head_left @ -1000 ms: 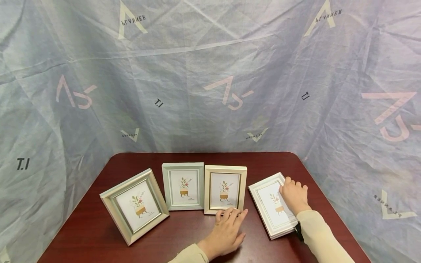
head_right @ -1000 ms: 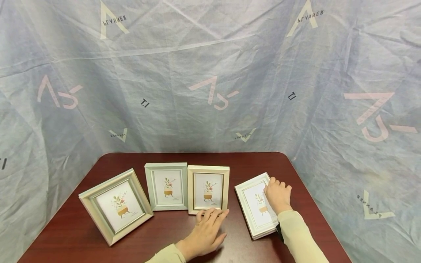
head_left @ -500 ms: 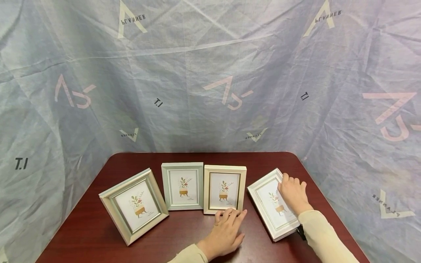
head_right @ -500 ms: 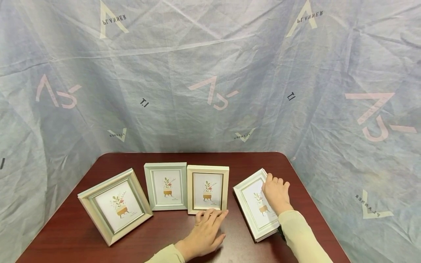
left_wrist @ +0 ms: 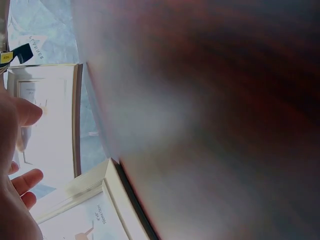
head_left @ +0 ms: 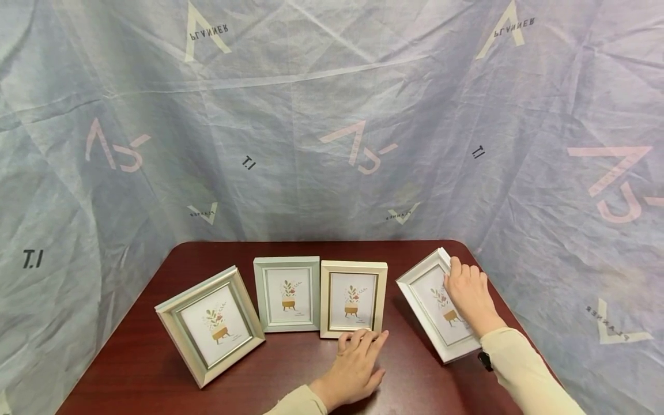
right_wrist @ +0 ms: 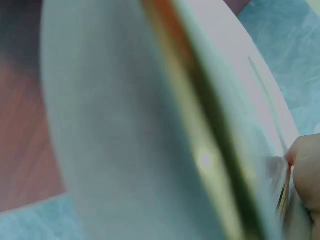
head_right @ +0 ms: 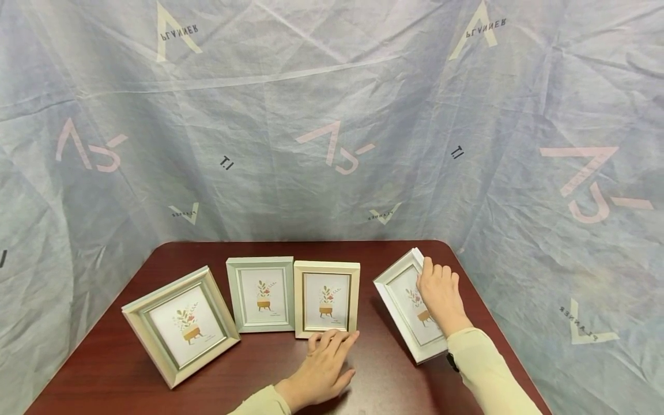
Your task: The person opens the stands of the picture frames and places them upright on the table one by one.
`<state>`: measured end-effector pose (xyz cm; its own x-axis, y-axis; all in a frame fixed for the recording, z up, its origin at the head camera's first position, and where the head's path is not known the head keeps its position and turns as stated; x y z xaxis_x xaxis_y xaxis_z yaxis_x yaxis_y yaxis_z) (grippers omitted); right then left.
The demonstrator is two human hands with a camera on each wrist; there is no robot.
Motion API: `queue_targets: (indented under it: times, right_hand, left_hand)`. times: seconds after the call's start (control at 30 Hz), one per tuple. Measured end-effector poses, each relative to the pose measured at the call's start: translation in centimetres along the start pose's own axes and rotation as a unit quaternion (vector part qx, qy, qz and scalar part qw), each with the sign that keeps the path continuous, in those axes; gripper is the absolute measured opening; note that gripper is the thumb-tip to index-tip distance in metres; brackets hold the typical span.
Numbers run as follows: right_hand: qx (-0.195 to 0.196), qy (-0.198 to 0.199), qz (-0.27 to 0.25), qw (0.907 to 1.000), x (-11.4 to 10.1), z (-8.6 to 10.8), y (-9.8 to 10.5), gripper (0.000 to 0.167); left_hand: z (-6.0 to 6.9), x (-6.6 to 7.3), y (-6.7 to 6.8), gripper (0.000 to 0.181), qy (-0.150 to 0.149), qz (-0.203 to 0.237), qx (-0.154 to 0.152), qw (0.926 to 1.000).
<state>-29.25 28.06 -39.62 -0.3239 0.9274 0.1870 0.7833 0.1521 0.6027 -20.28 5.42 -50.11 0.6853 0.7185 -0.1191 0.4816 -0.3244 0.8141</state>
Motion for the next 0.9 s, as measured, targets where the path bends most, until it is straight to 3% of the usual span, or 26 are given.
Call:
queue_targets:
  times: [0.17, 0.37, 0.63, 0.9]
  right_hand:
    - [0.049, 0.053, 0.01, 0.9973, -0.1, -1.3, 1.2, 0.031]
    - [0.072, 0.095, -0.001, 0.9929, 0.1, -2.5, 2.4, 0.03]
    - [0.067, 0.144, -0.016, 0.9871, 0.2, -3.7, 3.5, 0.036]
    - [0.061, 0.16, -0.049, 0.9841, 0.2, -4.3, 4.4, 0.039]
  left_hand:
    - [0.1, 0.0, 0.0, 0.08, 0.0, 0.001, 0.003, 1.0]
    - [0.2, 0.2, -0.1, 0.08, -0.001, 0.003, 0.006, 1.0]
    - [0.2, 0.3, 0.1, 0.08, 0.002, 0.009, 0.008, 0.9999]
    - [0.2, 0.5, 0.1, 0.082, -0.008, 0.014, 0.016, 0.9997]
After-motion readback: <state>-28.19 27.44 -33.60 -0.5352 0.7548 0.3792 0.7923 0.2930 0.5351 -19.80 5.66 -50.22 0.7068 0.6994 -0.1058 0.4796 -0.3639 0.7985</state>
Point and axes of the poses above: each hand's wrist, its own z-axis away from the middle knuckle, its own y-axis out of the back of the hand, x = y × z, the point moved 7 cm from there along -z, towards the middle knuckle, and after that the axes turned 1 degree about y, right-handed, at the moved point
